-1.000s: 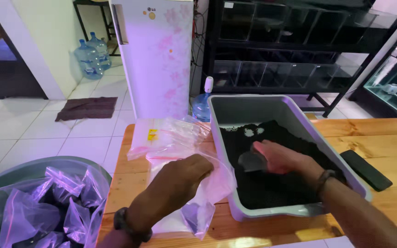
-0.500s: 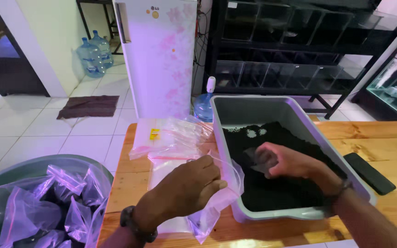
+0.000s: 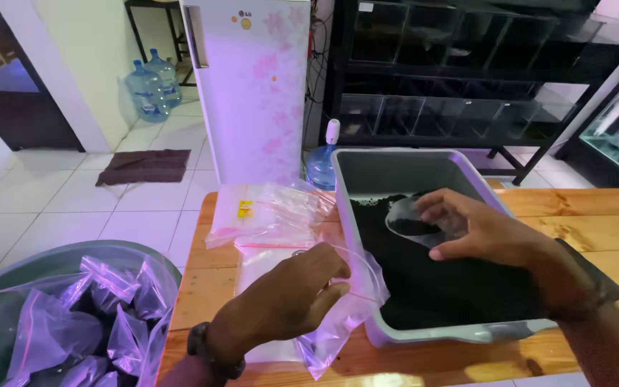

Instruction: The person scoops dark soil from a large plastic tub into individual plastic bags using a clear measuring cup, sealing each bag and placing it into a larger green container.

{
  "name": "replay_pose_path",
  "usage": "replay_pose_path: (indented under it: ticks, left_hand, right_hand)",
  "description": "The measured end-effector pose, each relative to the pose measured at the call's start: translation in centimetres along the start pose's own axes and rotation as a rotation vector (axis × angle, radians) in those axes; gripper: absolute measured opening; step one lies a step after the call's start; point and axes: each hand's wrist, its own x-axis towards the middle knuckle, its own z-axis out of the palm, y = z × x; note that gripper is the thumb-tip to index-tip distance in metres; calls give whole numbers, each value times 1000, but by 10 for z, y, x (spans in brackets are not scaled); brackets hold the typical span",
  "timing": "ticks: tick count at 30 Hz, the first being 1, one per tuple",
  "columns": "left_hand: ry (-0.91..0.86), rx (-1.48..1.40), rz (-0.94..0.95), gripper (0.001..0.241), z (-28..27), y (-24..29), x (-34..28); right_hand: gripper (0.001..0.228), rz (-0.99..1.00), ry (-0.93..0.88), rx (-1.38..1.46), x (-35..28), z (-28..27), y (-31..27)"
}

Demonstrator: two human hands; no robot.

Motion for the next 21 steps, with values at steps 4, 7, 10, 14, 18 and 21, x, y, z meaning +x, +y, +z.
replay_pose_path:
  ticks: [4,7,10,14,18,21]
  left_hand:
    - [-34,4,-11,13,4,-5,3]
    - [-5,73,141,20,6,-7,4]
    - [29,9,139,10,8,-6,4]
    - [30,53,159,5,8,-8,2]
    - [4,124,171,14,6,-7,2]
    - [10,118,179,15,5,-7,0]
  right_hand:
    - [88,-111,-48,110,-3,7,-29]
    - [88,-207,-41,-383,-19,19,-81]
    - [68,-418,-70,-571,-25,41,-99]
    - [78,-721,41,-842,-30,57,-107]
    - [81,-715,60,-830,-35,52,-111]
    - [80,-631,13,-620,-36,41,-95]
